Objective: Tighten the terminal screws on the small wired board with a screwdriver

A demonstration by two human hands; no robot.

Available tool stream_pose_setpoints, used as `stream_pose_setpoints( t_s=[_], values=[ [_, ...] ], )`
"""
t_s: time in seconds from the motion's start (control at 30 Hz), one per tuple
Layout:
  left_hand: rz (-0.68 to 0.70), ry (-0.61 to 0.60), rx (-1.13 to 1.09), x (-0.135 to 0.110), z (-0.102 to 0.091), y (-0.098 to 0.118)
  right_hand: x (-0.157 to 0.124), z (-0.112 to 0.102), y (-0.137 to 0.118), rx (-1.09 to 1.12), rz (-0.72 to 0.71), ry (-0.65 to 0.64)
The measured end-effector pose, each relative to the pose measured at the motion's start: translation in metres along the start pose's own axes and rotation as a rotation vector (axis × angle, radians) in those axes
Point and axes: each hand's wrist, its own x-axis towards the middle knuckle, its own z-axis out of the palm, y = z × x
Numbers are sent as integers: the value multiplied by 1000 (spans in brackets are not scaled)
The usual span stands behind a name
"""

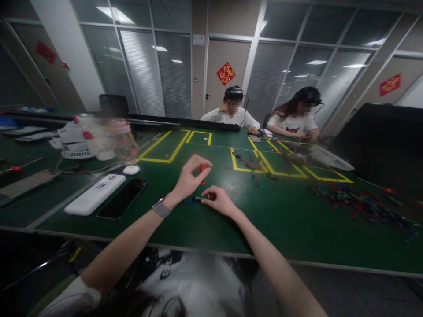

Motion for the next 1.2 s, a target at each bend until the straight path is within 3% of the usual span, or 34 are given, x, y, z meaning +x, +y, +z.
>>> stream_pose_setpoints(
  t_s=[0.13, 0.3, 0.57, 0.77, 1.03, 1.2],
  values=[
    [1, -56, -48, 0, -2, -2, 0, 0, 0, 9, 1, -9],
    [-111, -125, -256, 0, -1, -5, 0, 0, 0, 18, -1, -8],
    [-25, 7, 39, 1, -3, -4, 0, 0, 1, 16, 4, -5],
    [-44, -90, -79, -2, -2, -3, 0, -1, 0, 9, 0, -9],
    [-42, -21, 11, 0, -3, -3, 0, -1, 1, 8, -2, -16],
    [-54, -78, -63, -2, -2, -5, 0, -1, 0, 2, 3, -9]
  ],
)
